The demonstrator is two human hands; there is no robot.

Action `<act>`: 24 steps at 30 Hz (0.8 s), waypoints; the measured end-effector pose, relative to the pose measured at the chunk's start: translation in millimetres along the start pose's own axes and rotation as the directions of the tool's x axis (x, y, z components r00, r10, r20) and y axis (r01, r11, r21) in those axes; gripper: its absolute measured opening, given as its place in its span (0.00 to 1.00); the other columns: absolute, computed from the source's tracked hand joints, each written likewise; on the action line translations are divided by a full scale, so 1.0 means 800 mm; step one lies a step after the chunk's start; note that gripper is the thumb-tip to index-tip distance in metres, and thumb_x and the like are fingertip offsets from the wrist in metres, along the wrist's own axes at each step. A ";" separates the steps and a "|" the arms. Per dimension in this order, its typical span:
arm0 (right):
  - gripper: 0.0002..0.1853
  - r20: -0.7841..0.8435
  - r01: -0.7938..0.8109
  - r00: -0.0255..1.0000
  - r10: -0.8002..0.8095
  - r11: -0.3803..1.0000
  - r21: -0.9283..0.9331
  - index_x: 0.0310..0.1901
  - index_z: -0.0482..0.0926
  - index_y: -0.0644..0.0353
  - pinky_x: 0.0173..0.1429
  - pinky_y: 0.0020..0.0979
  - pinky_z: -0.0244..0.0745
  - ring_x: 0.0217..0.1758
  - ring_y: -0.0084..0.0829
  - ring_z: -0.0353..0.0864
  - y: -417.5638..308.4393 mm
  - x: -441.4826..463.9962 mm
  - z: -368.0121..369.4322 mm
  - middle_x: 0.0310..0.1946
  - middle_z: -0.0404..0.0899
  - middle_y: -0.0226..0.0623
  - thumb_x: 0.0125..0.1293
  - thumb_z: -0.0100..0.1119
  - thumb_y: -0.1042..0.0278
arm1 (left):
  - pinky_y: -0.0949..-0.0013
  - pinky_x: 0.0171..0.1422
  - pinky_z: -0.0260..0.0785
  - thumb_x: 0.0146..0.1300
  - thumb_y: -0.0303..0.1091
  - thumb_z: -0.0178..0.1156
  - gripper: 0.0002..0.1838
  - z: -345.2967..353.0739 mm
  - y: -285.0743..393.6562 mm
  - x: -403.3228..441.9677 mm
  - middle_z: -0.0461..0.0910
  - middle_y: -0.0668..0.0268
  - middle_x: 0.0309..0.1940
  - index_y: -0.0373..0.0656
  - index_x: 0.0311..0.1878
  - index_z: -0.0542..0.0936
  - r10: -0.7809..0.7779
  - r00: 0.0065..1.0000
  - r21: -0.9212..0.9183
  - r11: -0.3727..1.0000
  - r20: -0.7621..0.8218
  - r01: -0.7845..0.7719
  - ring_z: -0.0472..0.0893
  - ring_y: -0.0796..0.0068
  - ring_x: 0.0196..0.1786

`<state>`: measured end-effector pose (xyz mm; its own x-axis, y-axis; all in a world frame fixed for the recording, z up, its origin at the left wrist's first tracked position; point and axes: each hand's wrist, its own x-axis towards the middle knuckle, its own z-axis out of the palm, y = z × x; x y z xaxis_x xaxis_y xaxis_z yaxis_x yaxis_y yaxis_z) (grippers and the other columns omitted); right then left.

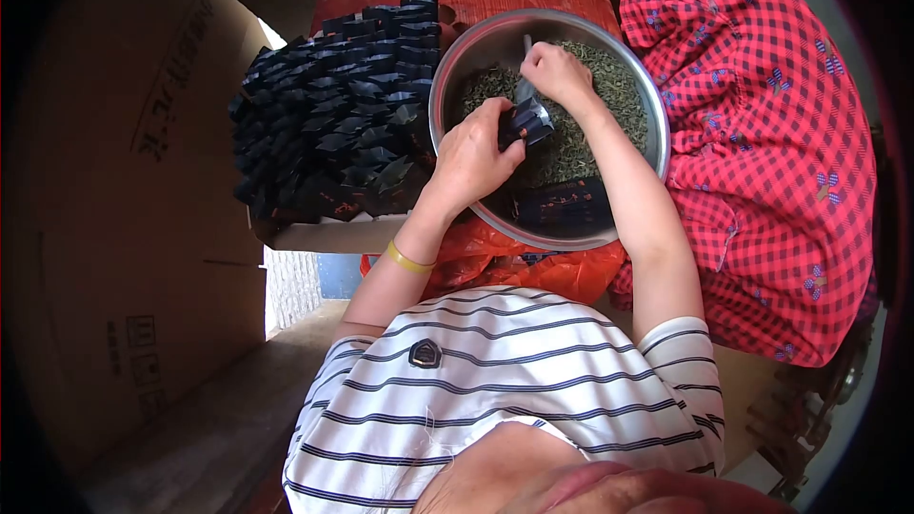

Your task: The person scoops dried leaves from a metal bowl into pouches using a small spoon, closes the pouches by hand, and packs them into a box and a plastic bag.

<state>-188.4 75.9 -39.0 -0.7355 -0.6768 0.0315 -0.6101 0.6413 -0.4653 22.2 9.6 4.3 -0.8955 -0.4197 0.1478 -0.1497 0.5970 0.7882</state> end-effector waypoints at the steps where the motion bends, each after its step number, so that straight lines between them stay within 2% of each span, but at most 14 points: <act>1: 0.13 -0.004 0.001 1.000 -0.001 0.995 0.098 0.39 0.82 0.55 0.46 0.42 0.78 0.41 0.47 0.86 0.006 0.005 -0.002 0.33 0.86 0.41 0.65 0.55 0.55 | 0.55 0.54 0.74 0.55 0.33 0.68 0.26 0.000 0.001 0.000 0.82 0.47 0.45 0.37 0.57 0.74 -0.007 1.000 -0.004 1.000 0.009 0.007 0.82 0.46 0.49; 2: 0.13 -0.005 0.004 1.000 -0.003 0.980 0.196 0.39 0.82 0.55 0.45 0.40 0.78 0.42 0.47 0.86 0.013 0.011 -0.005 0.33 0.86 0.40 0.67 0.54 0.55 | 0.55 0.54 0.74 0.55 0.33 0.68 0.26 -0.001 0.001 -0.001 0.82 0.47 0.45 0.37 0.57 0.74 -0.017 1.000 -0.008 1.000 0.016 0.017 0.82 0.46 0.50; 3: 0.15 0.094 -0.057 0.995 0.030 0.953 0.296 0.42 0.82 0.51 0.53 0.48 0.77 0.49 0.51 0.84 0.021 0.018 -0.008 0.40 0.86 0.44 0.68 0.52 0.51 | 0.55 0.54 0.74 0.55 0.33 0.68 0.26 -0.003 0.003 -0.002 0.82 0.47 0.45 0.37 0.57 0.74 -0.025 1.000 -0.005 1.000 0.015 0.025 0.82 0.46 0.50; 4: 0.15 0.099 -0.058 0.995 0.030 0.952 0.300 0.42 0.82 0.51 0.53 0.48 0.77 0.49 0.51 0.84 0.018 0.016 -0.006 0.40 0.86 0.44 0.68 0.52 0.51 | 0.55 0.54 0.74 0.55 0.33 0.68 0.26 -0.005 0.006 -0.001 0.82 0.47 0.45 0.37 0.57 0.74 -0.043 0.999 -0.015 0.999 0.031 0.043 0.82 0.46 0.49; 6: 0.15 -0.147 0.110 0.986 -0.079 0.970 0.215 0.45 0.81 0.51 0.51 0.48 0.77 0.49 0.51 0.84 0.015 0.009 -0.003 0.40 0.86 0.45 0.70 0.51 0.51 | 0.56 0.54 0.74 0.55 0.33 0.68 0.26 -0.005 0.005 -0.001 0.82 0.48 0.45 0.37 0.56 0.74 -0.056 0.997 -0.021 0.998 0.056 0.057 0.83 0.47 0.48; 7: 0.15 -0.092 0.101 0.991 -0.092 0.989 0.105 0.47 0.81 0.50 0.52 0.48 0.77 0.50 0.51 0.83 0.006 0.003 -0.006 0.42 0.85 0.45 0.71 0.51 0.51 | 0.56 0.54 0.74 0.55 0.33 0.68 0.26 -0.002 0.003 0.000 0.83 0.47 0.44 0.36 0.56 0.74 -0.028 0.999 -0.014 0.999 0.030 0.029 0.83 0.48 0.47; 9: 0.13 -0.013 0.237 0.971 -0.238 0.958 0.164 0.45 0.81 0.56 0.46 0.41 0.78 0.41 0.44 0.86 0.006 -0.004 0.013 0.33 0.85 0.42 0.70 0.55 0.55 | 0.57 0.53 0.75 0.55 0.33 0.68 0.26 0.001 0.001 0.002 0.83 0.47 0.43 0.36 0.56 0.74 0.004 1.000 -0.009 1.000 0.011 -0.004 0.84 0.49 0.47; 10: 0.14 0.209 0.205 0.934 -0.289 0.914 0.350 0.43 0.80 0.59 0.43 0.35 0.77 0.34 0.34 0.84 0.006 -0.003 0.012 0.28 0.82 0.39 0.70 0.56 0.56 | 0.57 0.53 0.75 0.55 0.32 0.68 0.26 0.000 0.003 0.001 0.83 0.47 0.43 0.35 0.56 0.74 -0.019 1.000 -0.031 0.999 0.013 0.020 0.84 0.49 0.46; 11: 0.14 0.206 0.202 0.936 -0.286 0.914 0.353 0.43 0.80 0.59 0.43 0.35 0.77 0.34 0.34 0.84 0.006 -0.003 0.011 0.28 0.82 0.39 0.70 0.56 0.56 | 0.58 0.53 0.75 0.55 0.32 0.68 0.26 -0.001 0.003 0.002 0.83 0.47 0.42 0.34 0.56 0.74 -0.044 0.999 -0.051 0.998 0.014 0.045 0.84 0.50 0.46; 13: 0.16 0.330 0.169 0.888 -0.320 0.895 0.414 0.40 0.79 0.63 0.41 0.30 0.76 0.31 0.24 0.79 0.004 -0.003 0.011 0.26 0.79 0.32 0.72 0.54 0.56 | 0.58 0.53 0.75 0.55 0.32 0.68 0.26 0.000 0.003 0.001 0.83 0.46 0.42 0.34 0.56 0.74 -0.037 0.999 -0.047 0.998 0.015 0.037 0.84 0.50 0.47; 16: 0.19 0.371 -0.005 0.899 -0.232 0.843 0.539 0.37 0.79 0.61 0.35 0.26 0.73 0.26 0.21 0.76 0.008 0.005 -0.004 0.25 0.78 0.29 0.76 0.50 0.53 | 0.59 0.54 0.75 0.55 0.32 0.68 0.26 -0.001 0.003 0.001 0.83 0.46 0.42 0.33 0.56 0.74 -0.034 0.999 -0.050 0.998 0.010 0.035 0.84 0.50 0.48; 19: 0.21 0.205 0.038 0.966 -0.159 0.868 0.495 0.37 0.79 0.62 0.32 0.25 0.72 0.25 0.20 0.74 0.011 0.007 -0.034 0.22 0.76 0.28 0.77 0.49 0.51 | 0.56 0.55 0.75 0.55 0.33 0.68 0.26 0.001 0.001 0.002 0.83 0.45 0.43 0.33 0.56 0.73 -0.037 0.999 -0.071 0.997 0.000 0.037 0.84 0.47 0.48; 22: 0.21 -0.004 0.116 0.990 -0.138 0.817 0.565 0.36 0.79 0.61 0.28 0.23 0.67 0.23 0.18 0.72 0.020 0.006 -0.056 0.20 0.74 0.27 0.76 0.50 0.50 | 0.53 0.54 0.75 0.55 0.34 0.67 0.26 0.003 -0.002 0.002 0.82 0.44 0.44 0.34 0.56 0.73 -0.033 0.999 -0.088 0.996 -0.031 0.030 0.83 0.45 0.48; 24: 0.21 -0.072 0.147 0.989 -0.130 0.782 0.606 0.36 0.79 0.61 0.26 0.22 0.66 0.22 0.18 0.71 0.016 -0.004 -0.077 0.19 0.73 0.27 0.76 0.49 0.51 | 0.53 0.55 0.75 0.56 0.34 0.67 0.26 0.004 -0.003 0.002 0.82 0.43 0.44 0.34 0.56 0.73 -0.028 0.998 -0.087 0.996 -0.056 0.023 0.83 0.45 0.49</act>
<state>-211.7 108.4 9.6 -0.6695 -0.7264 0.1555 -0.4066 0.1832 -0.8950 19.9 9.4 1.0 -0.8662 -0.4738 0.1587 -0.1335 0.5255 0.8402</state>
